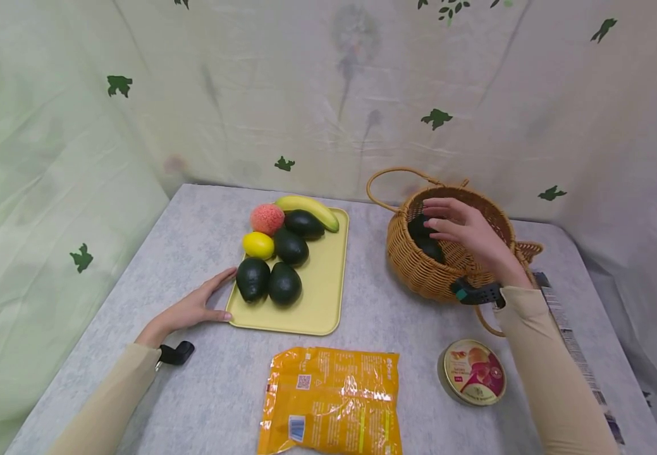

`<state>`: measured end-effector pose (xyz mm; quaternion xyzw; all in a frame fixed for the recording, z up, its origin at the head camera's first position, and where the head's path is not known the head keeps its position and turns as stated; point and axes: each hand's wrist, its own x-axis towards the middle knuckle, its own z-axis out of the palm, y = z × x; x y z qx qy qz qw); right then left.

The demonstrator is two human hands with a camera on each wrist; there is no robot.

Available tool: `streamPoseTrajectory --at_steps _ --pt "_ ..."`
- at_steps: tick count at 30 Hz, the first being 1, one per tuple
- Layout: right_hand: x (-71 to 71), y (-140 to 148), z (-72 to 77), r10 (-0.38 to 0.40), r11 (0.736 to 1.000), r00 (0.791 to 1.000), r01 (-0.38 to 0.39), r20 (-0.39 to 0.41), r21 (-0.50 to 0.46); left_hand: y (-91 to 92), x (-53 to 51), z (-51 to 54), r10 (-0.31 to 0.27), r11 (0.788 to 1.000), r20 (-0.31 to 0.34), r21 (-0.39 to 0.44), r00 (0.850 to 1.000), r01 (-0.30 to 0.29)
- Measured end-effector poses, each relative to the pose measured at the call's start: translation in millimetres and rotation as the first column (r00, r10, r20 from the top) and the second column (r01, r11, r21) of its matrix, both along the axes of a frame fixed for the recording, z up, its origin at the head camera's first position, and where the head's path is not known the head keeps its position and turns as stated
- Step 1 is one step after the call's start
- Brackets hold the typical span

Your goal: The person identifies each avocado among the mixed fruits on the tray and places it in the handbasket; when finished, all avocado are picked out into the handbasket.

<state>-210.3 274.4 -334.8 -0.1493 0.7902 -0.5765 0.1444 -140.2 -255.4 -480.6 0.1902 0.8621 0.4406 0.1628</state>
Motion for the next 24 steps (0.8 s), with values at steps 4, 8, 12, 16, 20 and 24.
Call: streamPoseTrajectory --at_steps 4,8,12,16,20,24 --pt "0.4 -15.5 0.1 0.056 0.998 0.998 -0.057 -0.019 -0.03 -0.1 -0.1 -0.4 0.006 1.0 -0.001 -0.001 1.0 -0.006" --pt "0.6 -34.2 -2.1 0.089 0.995 0.996 -0.09 -0.02 -0.043 -0.1 0.0 -0.8 0.008 1.0 -0.001 0.003 1.0 -0.008" --pt "1.2 -54.9 -6.4 0.121 0.992 0.992 -0.122 -0.023 -0.039 -0.4 0.1 -1.1 0.008 1.0 0.004 0.003 1.0 -0.008" --pt "2.5 -75.5 -12.1 0.18 0.983 0.983 -0.181 -0.017 -0.034 -0.5 0.1 -1.7 0.004 1.0 0.008 0.001 1.0 -0.004" --pt "4.2 -95.3 -19.4 0.239 0.971 0.971 -0.238 0.002 -0.025 -0.2 0.2 -1.5 0.003 1.0 0.006 0.0 1.0 -0.003" --pt "5.7 -113.7 -25.9 0.273 0.961 0.962 -0.272 0.017 -0.043 -0.6 0.1 -0.9 0.004 1.0 0.003 0.004 1.0 -0.004"
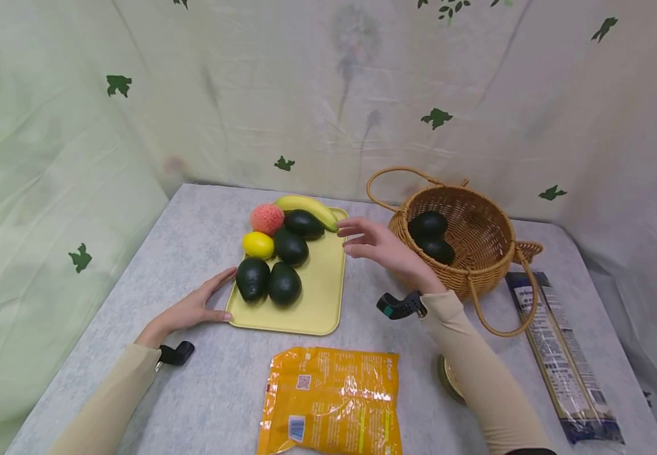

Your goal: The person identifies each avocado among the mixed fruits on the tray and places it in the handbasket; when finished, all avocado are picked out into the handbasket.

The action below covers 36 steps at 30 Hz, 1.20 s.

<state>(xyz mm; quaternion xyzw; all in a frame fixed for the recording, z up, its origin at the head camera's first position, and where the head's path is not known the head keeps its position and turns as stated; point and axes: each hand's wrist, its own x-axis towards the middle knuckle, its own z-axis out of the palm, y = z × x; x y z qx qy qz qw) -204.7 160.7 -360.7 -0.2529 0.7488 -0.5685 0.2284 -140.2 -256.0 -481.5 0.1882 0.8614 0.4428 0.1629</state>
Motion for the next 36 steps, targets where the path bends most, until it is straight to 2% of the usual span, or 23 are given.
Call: streamPoseTrajectory --at_steps 4,13,22,27,36 --pt "1.5 -15.1 -6.7 0.029 1.0 1.0 -0.03 -0.004 -0.007 -0.2 0.2 -0.3 0.003 1.0 0.002 0.003 1.0 -0.003" --pt "3.8 -42.3 -26.1 0.106 0.993 0.994 -0.106 -0.004 0.052 0.1 -0.2 -1.5 0.001 1.0 0.008 0.011 1.0 -0.001" --pt "3.7 -61.2 -50.8 0.234 0.967 0.972 -0.232 0.002 0.105 -0.1 -0.3 -2.8 0.005 1.0 0.008 0.002 1.0 -0.005" --pt "5.1 -71.0 -57.7 0.251 0.954 0.968 -0.25 0.015 0.167 -0.1 -0.2 -2.3 0.004 1.0 0.009 0.009 1.0 -0.004" --pt "5.7 -82.8 -65.3 0.299 0.934 0.954 -0.294 0.007 0.203 0.3 -0.3 -1.9 0.004 1.0 0.0 0.002 1.0 -0.004"
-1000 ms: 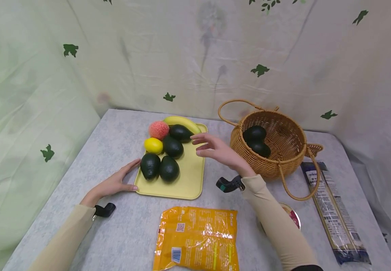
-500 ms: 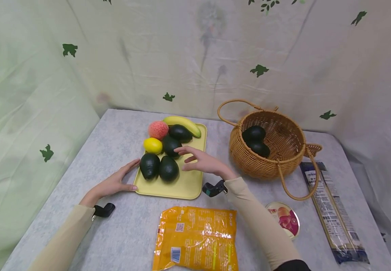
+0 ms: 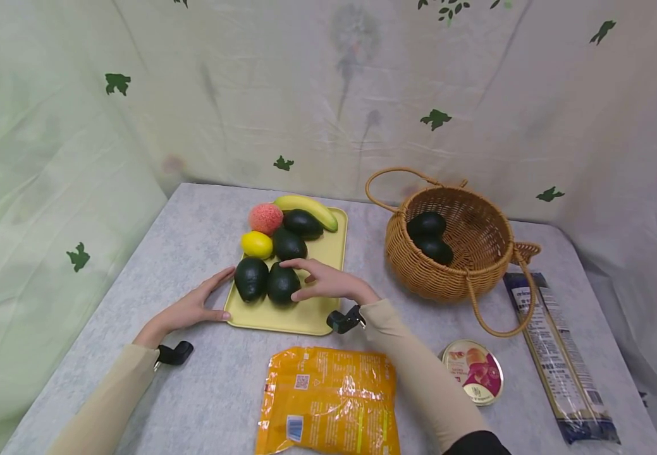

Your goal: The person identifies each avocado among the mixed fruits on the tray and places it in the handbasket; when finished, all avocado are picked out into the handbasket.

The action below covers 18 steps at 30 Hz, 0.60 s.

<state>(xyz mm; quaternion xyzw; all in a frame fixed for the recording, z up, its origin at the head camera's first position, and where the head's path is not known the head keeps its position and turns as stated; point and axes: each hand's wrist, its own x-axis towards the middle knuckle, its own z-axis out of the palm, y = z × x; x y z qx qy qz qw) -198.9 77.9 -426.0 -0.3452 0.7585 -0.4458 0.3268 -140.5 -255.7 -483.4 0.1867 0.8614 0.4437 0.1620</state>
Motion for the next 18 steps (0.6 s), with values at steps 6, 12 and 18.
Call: streamPoseTrajectory --at_steps 6,12,18 --pt "-0.8 -9.4 -5.0 0.002 1.0 1.0 -0.002 0.005 0.027 0.3 0.0 0.2 0.006 1.0 -0.006 0.0 1.0 -0.006" --pt "0.1 -17.8 -8.0 -0.019 0.999 0.999 0.018 0.029 0.049 0.4 -0.2 1.0 0.008 1.0 -0.02 -0.004 1.0 -0.008" --pt "0.6 -25.0 -9.2 -0.04 0.997 0.999 0.042 -0.029 0.071 1.5 -0.4 3.6 0.008 1.0 -0.019 0.005 1.0 -0.008"
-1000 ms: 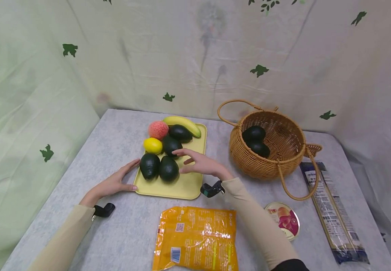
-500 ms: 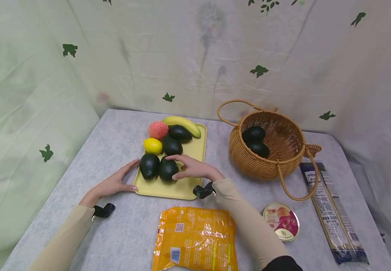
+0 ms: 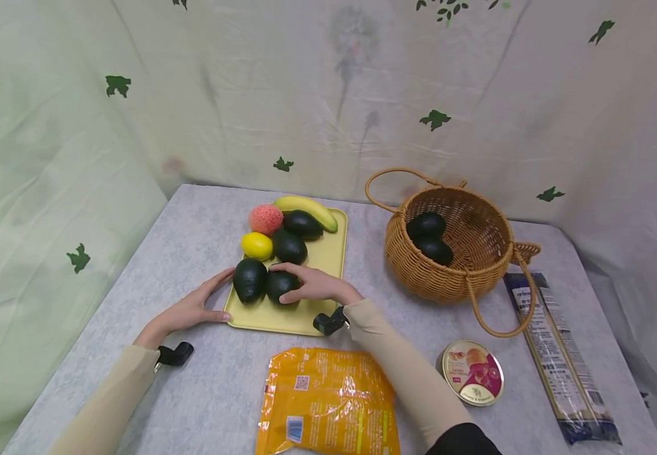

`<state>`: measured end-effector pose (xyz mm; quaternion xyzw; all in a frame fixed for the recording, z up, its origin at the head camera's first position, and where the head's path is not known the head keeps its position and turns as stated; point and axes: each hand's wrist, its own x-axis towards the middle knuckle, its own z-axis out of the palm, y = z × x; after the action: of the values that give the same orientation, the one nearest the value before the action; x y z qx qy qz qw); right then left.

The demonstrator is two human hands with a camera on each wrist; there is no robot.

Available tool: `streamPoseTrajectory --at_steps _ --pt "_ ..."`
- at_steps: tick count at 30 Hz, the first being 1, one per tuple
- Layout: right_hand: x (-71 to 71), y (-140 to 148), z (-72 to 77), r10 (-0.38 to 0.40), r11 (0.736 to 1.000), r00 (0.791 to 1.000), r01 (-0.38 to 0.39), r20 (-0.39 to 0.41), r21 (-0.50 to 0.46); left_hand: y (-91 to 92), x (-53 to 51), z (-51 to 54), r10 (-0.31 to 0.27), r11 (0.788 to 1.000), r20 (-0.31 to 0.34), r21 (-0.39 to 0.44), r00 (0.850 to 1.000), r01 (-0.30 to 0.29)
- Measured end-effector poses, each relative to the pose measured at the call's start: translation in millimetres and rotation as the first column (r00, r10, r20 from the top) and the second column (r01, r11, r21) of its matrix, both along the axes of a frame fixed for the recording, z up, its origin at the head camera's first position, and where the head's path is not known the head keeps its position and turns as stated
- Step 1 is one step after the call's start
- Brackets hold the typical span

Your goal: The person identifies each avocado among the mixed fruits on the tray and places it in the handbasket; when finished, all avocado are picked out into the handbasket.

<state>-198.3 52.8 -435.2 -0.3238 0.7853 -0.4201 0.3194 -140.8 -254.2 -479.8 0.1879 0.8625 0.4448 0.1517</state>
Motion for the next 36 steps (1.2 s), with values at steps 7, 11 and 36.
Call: streamPoseTrajectory --at_steps 7,11,36 --pt "-1.1 0.6 -4.6 -0.036 0.999 0.997 0.033 -0.069 -0.037 0.5 0.7 -0.2 -0.001 1.0 -0.002 0.006 1.0 0.001" --pt "-0.5 10.6 -0.3 -0.068 0.997 0.997 0.067 -0.025 -0.047 0.1 1.7 -0.9 0.001 1.0 0.006 0.004 1.0 -0.001" --pt "-2.9 114.5 68.8 -0.222 0.955 0.972 0.232 0.072 -0.186 -1.1 -0.3 -4.3 -0.003 1.0 0.001 -0.012 1.0 0.003"
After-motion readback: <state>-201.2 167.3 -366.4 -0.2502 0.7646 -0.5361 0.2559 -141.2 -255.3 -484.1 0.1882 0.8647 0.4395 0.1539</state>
